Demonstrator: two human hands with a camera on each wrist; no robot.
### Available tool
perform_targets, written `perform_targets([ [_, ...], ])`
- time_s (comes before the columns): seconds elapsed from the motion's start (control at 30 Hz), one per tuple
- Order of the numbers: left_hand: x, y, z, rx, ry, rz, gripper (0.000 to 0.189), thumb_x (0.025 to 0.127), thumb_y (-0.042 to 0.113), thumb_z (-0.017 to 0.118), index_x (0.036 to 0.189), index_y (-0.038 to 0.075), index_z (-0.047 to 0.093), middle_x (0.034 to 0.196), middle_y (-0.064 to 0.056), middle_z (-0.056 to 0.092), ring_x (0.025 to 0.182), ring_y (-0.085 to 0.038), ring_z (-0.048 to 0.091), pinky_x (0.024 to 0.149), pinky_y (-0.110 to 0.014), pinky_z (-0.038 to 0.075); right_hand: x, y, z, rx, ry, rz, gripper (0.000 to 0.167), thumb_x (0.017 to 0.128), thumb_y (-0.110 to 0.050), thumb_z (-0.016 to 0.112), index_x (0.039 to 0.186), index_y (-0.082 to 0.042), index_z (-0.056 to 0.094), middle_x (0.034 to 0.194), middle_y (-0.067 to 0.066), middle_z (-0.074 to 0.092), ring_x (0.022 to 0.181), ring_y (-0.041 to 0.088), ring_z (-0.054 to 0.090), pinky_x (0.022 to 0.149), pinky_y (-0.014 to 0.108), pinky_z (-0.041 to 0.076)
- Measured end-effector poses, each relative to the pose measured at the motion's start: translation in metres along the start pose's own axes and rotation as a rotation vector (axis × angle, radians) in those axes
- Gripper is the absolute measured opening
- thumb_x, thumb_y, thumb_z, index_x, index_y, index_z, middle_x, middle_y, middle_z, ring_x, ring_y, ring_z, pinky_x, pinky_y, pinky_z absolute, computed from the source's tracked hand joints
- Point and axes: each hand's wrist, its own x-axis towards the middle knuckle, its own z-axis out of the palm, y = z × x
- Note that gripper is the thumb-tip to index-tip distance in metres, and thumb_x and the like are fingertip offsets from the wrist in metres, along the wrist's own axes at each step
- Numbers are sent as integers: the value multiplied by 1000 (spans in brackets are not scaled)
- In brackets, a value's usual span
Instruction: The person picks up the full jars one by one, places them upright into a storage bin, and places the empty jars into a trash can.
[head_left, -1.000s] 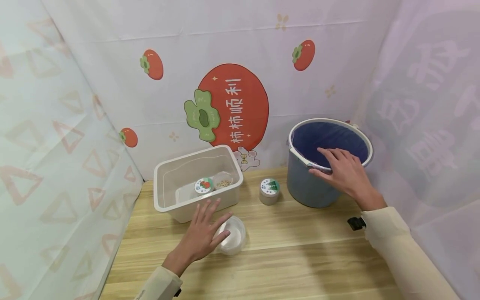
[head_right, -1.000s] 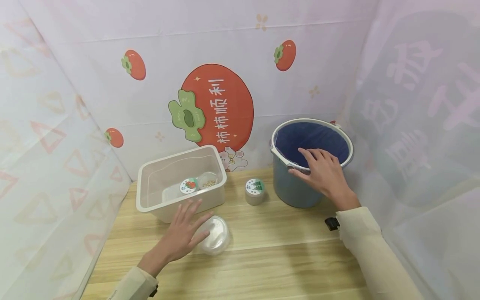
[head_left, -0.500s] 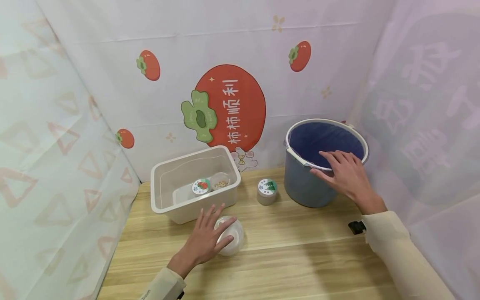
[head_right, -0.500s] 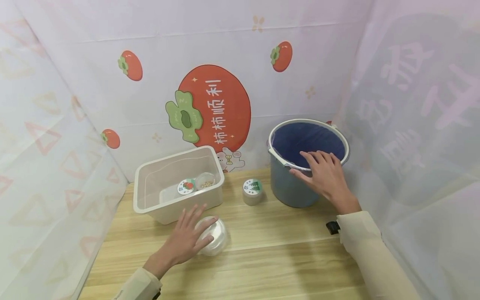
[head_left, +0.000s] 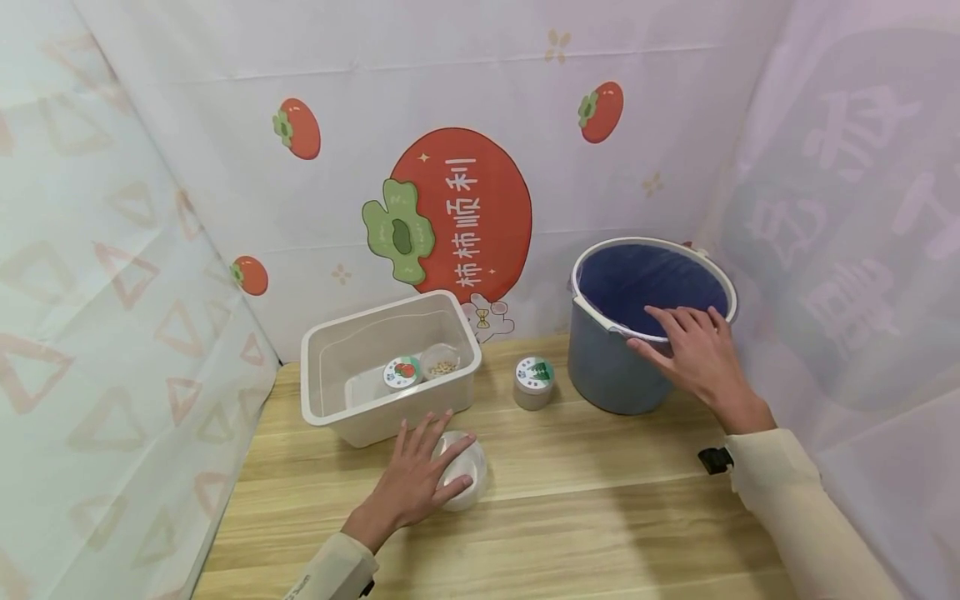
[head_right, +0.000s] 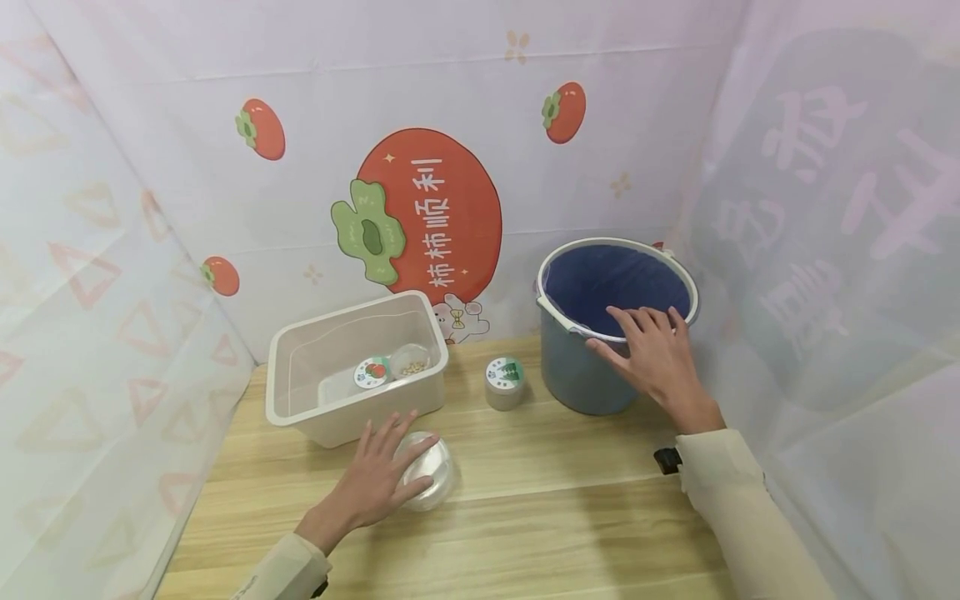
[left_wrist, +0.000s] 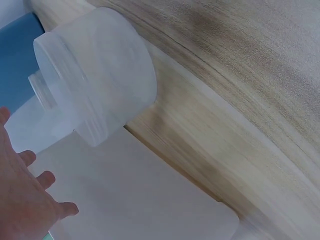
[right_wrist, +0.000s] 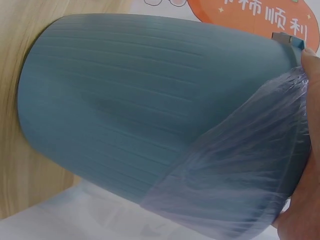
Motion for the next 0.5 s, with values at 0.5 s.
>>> perform_targets([
  [0.5, 6, -1, 17, 38, -8, 14, 75, 99, 73, 61, 163, 37, 49, 176, -17, 32, 158, -50, 37, 118, -84, 31, -2, 2, 6, -29, 47, -5, 67, 99, -56, 73, 148, -11, 65, 133, 22, 71, 134, 48, 57, 123, 72, 29],
])
